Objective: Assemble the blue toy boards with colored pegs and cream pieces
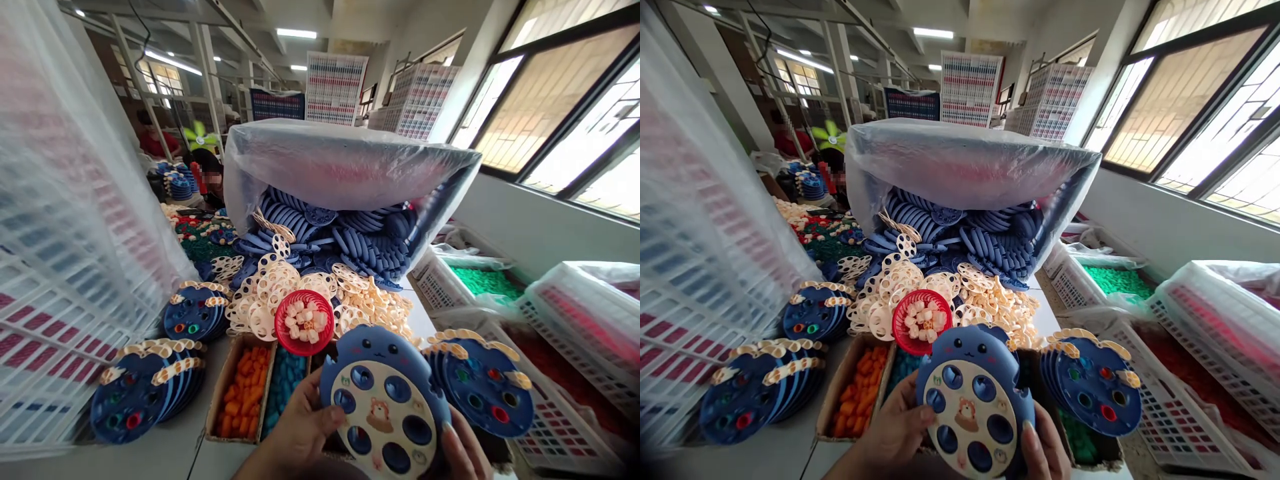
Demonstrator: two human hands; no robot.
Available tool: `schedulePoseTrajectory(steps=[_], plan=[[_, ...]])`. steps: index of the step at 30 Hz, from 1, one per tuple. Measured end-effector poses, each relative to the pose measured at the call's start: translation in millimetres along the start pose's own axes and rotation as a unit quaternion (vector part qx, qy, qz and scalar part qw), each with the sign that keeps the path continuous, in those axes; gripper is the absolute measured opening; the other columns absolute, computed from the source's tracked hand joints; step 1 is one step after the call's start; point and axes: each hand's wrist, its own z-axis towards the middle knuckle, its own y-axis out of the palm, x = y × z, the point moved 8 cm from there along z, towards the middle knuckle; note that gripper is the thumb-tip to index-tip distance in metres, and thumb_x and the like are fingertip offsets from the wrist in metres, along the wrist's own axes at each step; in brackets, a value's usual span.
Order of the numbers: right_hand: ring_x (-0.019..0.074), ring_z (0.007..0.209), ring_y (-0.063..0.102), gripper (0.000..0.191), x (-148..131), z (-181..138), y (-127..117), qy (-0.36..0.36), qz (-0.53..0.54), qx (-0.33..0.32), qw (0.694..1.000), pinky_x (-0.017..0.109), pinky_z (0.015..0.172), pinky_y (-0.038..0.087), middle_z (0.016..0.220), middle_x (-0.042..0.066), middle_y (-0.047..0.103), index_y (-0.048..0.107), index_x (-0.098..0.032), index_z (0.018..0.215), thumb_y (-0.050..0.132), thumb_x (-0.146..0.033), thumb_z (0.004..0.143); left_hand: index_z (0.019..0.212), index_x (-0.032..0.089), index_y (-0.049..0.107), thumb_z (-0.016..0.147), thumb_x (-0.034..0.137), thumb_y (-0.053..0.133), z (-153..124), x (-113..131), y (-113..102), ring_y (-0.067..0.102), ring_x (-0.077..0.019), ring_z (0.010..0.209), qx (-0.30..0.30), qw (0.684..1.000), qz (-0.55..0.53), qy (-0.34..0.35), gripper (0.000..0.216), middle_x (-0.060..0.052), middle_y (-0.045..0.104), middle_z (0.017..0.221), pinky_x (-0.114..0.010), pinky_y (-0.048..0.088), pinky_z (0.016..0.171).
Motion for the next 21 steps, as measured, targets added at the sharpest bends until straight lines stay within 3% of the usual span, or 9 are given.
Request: schedulePoseTrajectory(steps=[4,7,11,14,17,21], plan=[[0.0225,0.070,0.073,0.029,-10,12,1,-0.080,0.024,-0.044,0.996,0.033,0.061,0.060,0.082,0.005,0.080,0.076,-0.028,0.102,0.078,-0.039,0.076,0.107,0.021,0.073,0.065,0.026,0.087,-3,41,-18,0.072,-0.0201,0.086,0.088,0.994,0.017,0.063,0.044,-0.006,0.077,0.095,-0.028,0.056,0.081],[0.0174,0.068,0.071,0.030,-19,17,0,-0.150,0.032,-0.044,0.987,0.029,0.065,0.058,0.076,0.003,0.079,0.073,-0.025,0.105,0.078,-0.034,0.077,0.100,0.018,0.071,0.070,0.026,0.084,-9,53,-13,0.069,-0.0156,0.074,0.050,0.988,0.145,0.008,0.033,-0.004,0.074,0.087,-0.022,0.054,0.067],[0.0196,0.074,0.070,0.033,-5,12,-2,-0.098,-0.047,0.013,0.994,0.028,0.065,0.054,0.085,0.005,0.078,0.072,-0.023,0.104,0.074,-0.043,0.078,0.108,0.015,0.065,0.071,0.024,0.083,-19,38,10,0.068,-0.0186,0.083,-0.068,0.961,0.253,-0.088,0.042,-0.007,0.071,0.095,-0.023,0.053,0.072],[0.0214,0.076,0.067,0.034,2,5,6,-0.042,-0.071,0.027,0.996,0.028,0.062,0.051,0.092,0.004,0.075,0.072,-0.023,0.099,0.069,-0.050,0.080,0.119,0.017,0.058,0.073,0.028,0.082,-19,33,12,0.068,-0.0213,0.087,-0.056,0.965,0.242,-0.084,0.053,-0.008,0.070,0.101,-0.029,0.054,0.078],[0.0195,0.069,0.062,0.036,-5,2,19,-0.033,-0.095,0.001,0.995,0.026,0.060,0.049,0.077,0.003,0.072,0.073,-0.020,0.084,0.073,-0.054,0.074,0.120,0.018,0.059,0.075,0.032,0.081,-18,28,2,0.069,-0.0223,0.085,-0.028,0.967,0.235,-0.089,0.052,-0.008,0.071,0.099,-0.033,0.055,0.078],[0.0157,0.060,0.058,0.036,-10,1,21,-0.008,-0.051,0.002,0.999,0.023,0.054,0.046,0.066,0.001,0.070,0.075,-0.021,0.075,0.078,-0.056,0.069,0.113,0.020,0.065,0.070,0.032,0.085,-16,25,-7,0.069,-0.0216,0.087,-0.014,0.974,0.207,-0.088,0.049,-0.006,0.071,0.098,-0.030,0.055,0.078]])
